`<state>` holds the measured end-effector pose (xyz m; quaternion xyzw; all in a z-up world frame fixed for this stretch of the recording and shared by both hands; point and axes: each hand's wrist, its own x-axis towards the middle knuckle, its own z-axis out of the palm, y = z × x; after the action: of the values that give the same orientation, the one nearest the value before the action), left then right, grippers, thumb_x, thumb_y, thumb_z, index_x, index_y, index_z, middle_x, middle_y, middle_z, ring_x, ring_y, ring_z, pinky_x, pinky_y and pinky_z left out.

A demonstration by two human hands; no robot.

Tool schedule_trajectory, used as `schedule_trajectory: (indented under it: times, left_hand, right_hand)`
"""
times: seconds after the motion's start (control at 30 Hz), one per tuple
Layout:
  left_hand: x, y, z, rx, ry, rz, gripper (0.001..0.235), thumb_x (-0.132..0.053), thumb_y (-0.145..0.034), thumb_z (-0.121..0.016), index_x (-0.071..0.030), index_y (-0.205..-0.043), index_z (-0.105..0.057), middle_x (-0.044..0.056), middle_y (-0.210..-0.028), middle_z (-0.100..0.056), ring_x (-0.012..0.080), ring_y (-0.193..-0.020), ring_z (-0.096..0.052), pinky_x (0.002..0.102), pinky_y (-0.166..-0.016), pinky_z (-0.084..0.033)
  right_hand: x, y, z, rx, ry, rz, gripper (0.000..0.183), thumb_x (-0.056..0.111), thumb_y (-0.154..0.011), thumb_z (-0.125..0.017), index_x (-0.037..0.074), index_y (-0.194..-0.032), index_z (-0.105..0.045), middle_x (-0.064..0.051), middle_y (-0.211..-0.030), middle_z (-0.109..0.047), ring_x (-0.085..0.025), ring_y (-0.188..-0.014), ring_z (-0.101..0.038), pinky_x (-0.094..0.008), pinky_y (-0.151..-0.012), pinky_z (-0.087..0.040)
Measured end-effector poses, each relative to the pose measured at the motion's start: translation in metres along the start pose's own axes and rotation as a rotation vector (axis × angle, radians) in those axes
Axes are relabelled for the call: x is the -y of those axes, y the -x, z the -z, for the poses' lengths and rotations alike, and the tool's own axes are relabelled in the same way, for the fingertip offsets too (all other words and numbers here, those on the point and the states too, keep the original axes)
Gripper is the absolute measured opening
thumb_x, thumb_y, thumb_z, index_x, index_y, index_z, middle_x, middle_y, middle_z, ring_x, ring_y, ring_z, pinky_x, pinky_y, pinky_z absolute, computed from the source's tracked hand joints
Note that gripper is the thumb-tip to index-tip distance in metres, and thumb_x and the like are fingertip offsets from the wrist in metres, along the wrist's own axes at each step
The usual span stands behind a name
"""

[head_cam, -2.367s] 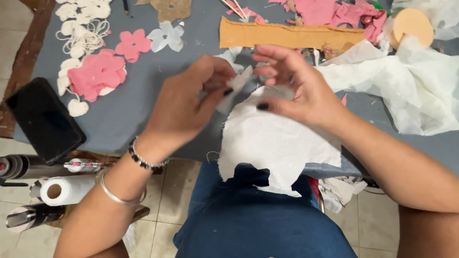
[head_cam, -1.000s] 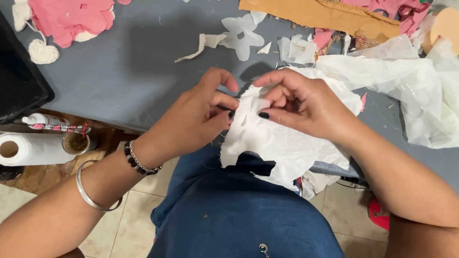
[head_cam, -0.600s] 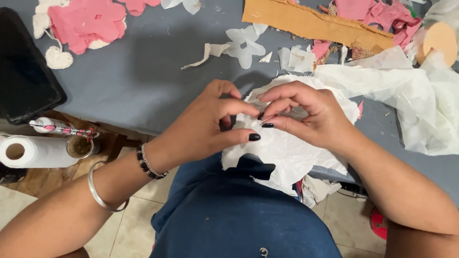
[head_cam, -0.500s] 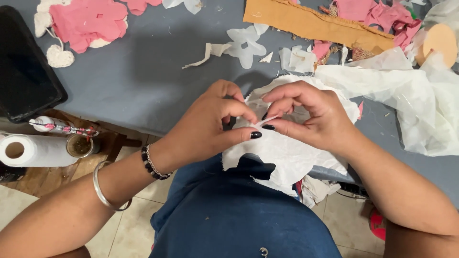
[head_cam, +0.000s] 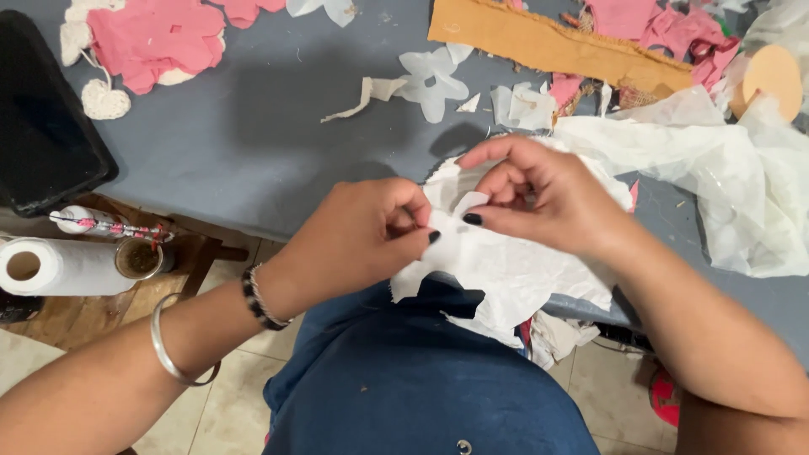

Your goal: Cutting out various shapes from different colored fabrics and trimming excess material using scissors.

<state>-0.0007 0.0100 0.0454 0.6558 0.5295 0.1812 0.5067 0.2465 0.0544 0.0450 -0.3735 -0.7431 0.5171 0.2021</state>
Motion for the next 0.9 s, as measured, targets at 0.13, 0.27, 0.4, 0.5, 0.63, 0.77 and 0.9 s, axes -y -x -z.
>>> schedule_trajectory:
  times: [0.13, 0.27, 0.4, 0.5, 0.63, 0.77, 0.9]
  left_hand:
    - [0.013, -0.010, -0.001, -0.114, -0.236, -0.021, 0.010, -0.017, -0.083, -0.057, -0.019, -0.086, -0.066, -0.009, -0.063, -0.068, 0.0135, -0.061, -0.064, 0.033, -0.064, -0.048]
    - [0.016, -0.007, 0.001, -0.140, -0.200, -0.052, 0.009, -0.016, -0.080, -0.057, -0.019, -0.088, -0.062, -0.009, -0.060, -0.064, 0.0159, -0.061, -0.062, 0.034, -0.064, -0.046]
    - [0.009, -0.003, 0.012, -0.110, -0.158, -0.010, 0.016, -0.020, -0.083, -0.062, -0.017, -0.098, -0.056, -0.005, -0.069, -0.073, 0.0153, -0.063, -0.065, 0.033, -0.067, -0.050]
    - [-0.001, -0.004, 0.016, -0.064, -0.065, 0.077, 0.020, -0.022, -0.086, -0.063, -0.017, -0.102, -0.053, -0.002, -0.082, -0.080, 0.0133, -0.068, -0.070, 0.030, -0.069, -0.053]
    - [0.007, -0.016, 0.010, 0.001, -0.003, 0.071, 0.050, -0.022, -0.085, -0.067, -0.013, -0.131, -0.051, 0.010, -0.102, -0.080, 0.0225, -0.097, -0.079, 0.035, -0.081, -0.063]
    - [0.005, -0.026, 0.008, -0.031, -0.053, 0.102, 0.039, -0.018, -0.085, -0.069, -0.008, -0.123, -0.065, 0.010, -0.091, -0.079, 0.0221, -0.087, -0.077, 0.035, -0.075, -0.061]
    - [0.005, -0.032, 0.009, -0.070, -0.155, 0.065, 0.028, -0.026, -0.086, -0.071, -0.009, -0.108, -0.074, 0.010, -0.088, -0.078, 0.0271, -0.086, -0.076, 0.039, -0.074, -0.061]
  right_hand:
    - [-0.002, -0.001, -0.012, -0.110, 0.381, 0.032, 0.039, 0.014, -0.091, -0.079, 0.017, -0.126, -0.064, 0.006, -0.089, -0.070, -0.005, -0.073, -0.064, -0.020, -0.066, -0.054]
    - [-0.006, -0.003, -0.012, -0.099, 0.300, 0.005, 0.036, 0.015, -0.091, -0.078, 0.016, -0.124, -0.065, 0.007, -0.084, -0.068, -0.003, -0.067, -0.056, -0.018, -0.063, -0.049]
    - [-0.004, -0.007, -0.008, -0.071, 0.209, -0.030, 0.040, 0.010, -0.090, -0.077, 0.012, -0.127, -0.064, 0.005, -0.085, -0.071, -0.004, -0.070, -0.062, -0.020, -0.063, -0.052]
    - [-0.004, -0.007, -0.005, -0.055, 0.209, -0.062, 0.042, 0.011, -0.089, -0.077, 0.015, -0.129, -0.063, 0.005, -0.085, -0.072, -0.004, -0.069, -0.062, -0.020, -0.061, -0.051]
    - [-0.015, -0.004, -0.007, -0.149, 0.196, 0.032, 0.049, 0.009, -0.079, -0.084, 0.010, -0.125, -0.067, -0.005, -0.078, -0.076, -0.015, -0.067, -0.067, -0.028, -0.060, -0.054]
    - [-0.009, -0.001, -0.004, -0.133, 0.168, 0.023, 0.047, 0.008, -0.080, -0.083, 0.011, -0.124, -0.068, -0.004, -0.078, -0.077, -0.014, -0.067, -0.067, -0.027, -0.062, -0.054]
    - [-0.007, -0.003, -0.006, -0.118, 0.189, 0.025, 0.048, 0.008, -0.079, -0.083, 0.010, -0.125, -0.068, -0.004, -0.077, -0.077, -0.016, -0.066, -0.068, -0.029, -0.061, -0.055]
